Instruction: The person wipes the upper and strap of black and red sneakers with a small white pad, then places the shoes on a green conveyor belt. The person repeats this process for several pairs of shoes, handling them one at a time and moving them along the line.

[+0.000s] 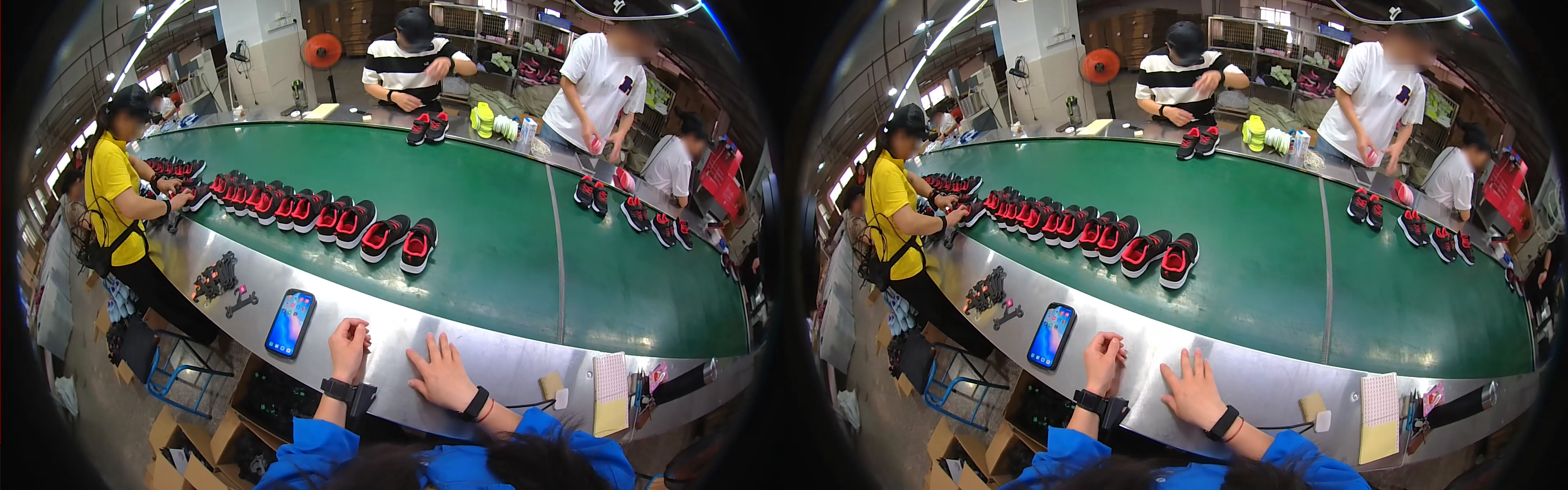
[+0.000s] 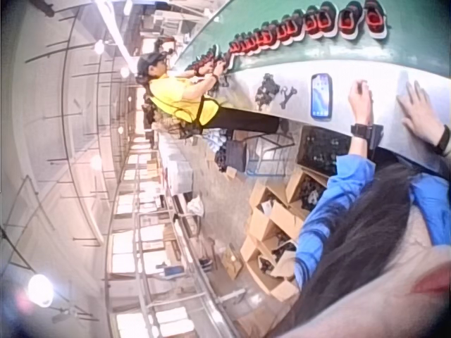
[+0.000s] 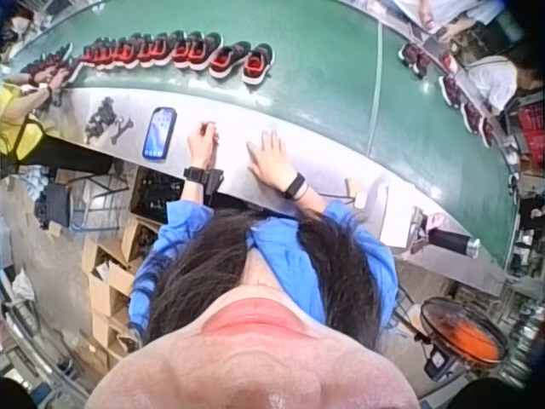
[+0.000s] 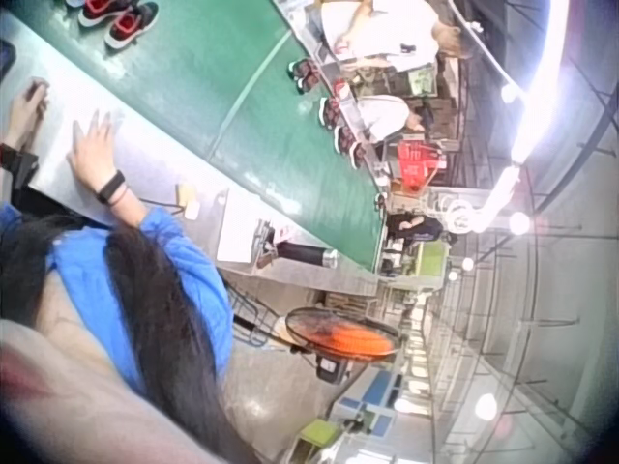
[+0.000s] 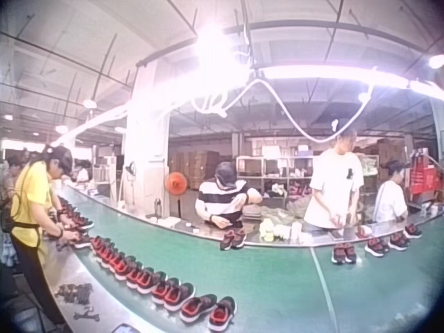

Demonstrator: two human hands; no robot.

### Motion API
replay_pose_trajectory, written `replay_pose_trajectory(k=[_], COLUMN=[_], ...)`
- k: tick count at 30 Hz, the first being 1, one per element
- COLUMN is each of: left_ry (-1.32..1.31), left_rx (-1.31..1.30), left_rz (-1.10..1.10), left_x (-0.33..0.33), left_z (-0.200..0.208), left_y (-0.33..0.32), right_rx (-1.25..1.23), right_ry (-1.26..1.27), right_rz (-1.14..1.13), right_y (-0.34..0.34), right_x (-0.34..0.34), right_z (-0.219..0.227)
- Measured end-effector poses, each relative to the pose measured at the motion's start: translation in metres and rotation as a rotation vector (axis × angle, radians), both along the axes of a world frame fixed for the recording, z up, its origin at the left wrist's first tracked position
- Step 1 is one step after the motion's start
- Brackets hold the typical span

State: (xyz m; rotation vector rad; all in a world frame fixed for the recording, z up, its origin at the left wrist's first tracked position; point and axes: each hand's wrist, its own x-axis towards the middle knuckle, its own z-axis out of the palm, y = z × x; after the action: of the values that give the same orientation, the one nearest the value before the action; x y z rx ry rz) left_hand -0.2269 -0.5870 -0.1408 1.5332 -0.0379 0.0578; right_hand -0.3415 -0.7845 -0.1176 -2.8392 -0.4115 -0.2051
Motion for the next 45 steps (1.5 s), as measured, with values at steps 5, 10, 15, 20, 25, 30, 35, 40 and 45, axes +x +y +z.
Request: replay_pose_trajectory(k=[5,10,15,20,25,30,35,40,45], left_ry=[-0.009,-0.007,-0.021,-0.020,-0.018,-0.027,-0.029,-0.029,-0.057], left_rx=[-0.004,0.012,0.006,0.007,0.005,0.025,0.024,0.022,0.030], left_rz=[0.001,0.004,-0.001,-0.004,-0.001,0.001,-0.004,0.000,0.005], left_x=[-0.001,-0.003,-0.003,-0.005,-0.006,-0.008,-0.008,-0.010,-0.011], left_z=[-0.005,0.000,-0.005,-0.005,-0.005,-0.005,-0.008,-0.007,-0.009], left_y=[-0.002,-0.006,-0.007,-0.009,-0.012,-0.015,-0.016,-0.019,-0.023], right_rx=[0.007,-0.005,-0.016,-0.009,0.015,0.026,0.035,0.034,0.023], right_ry=[-0.004,-0.007,-0.006,-0.007,-0.011,0.001,0.012,0.008,-0.006], right_rz=[0.000,-0.004,-0.004,-0.005,-0.002,0.001,0.005,0.005,0.004], right_y=[-0.003,-0.006,-0.009,-0.011,-0.013,-0.016,-0.019,-0.020,-0.024], right_x=[-0.001,-0.003,-0.004,-0.005,-0.006,-0.007,-0.009,-0.010,-0.012], right_z=[-0.001,-0.002,-0.002,-0.005,-0.005,-0.005,-0.005,-0.004,-0.009])
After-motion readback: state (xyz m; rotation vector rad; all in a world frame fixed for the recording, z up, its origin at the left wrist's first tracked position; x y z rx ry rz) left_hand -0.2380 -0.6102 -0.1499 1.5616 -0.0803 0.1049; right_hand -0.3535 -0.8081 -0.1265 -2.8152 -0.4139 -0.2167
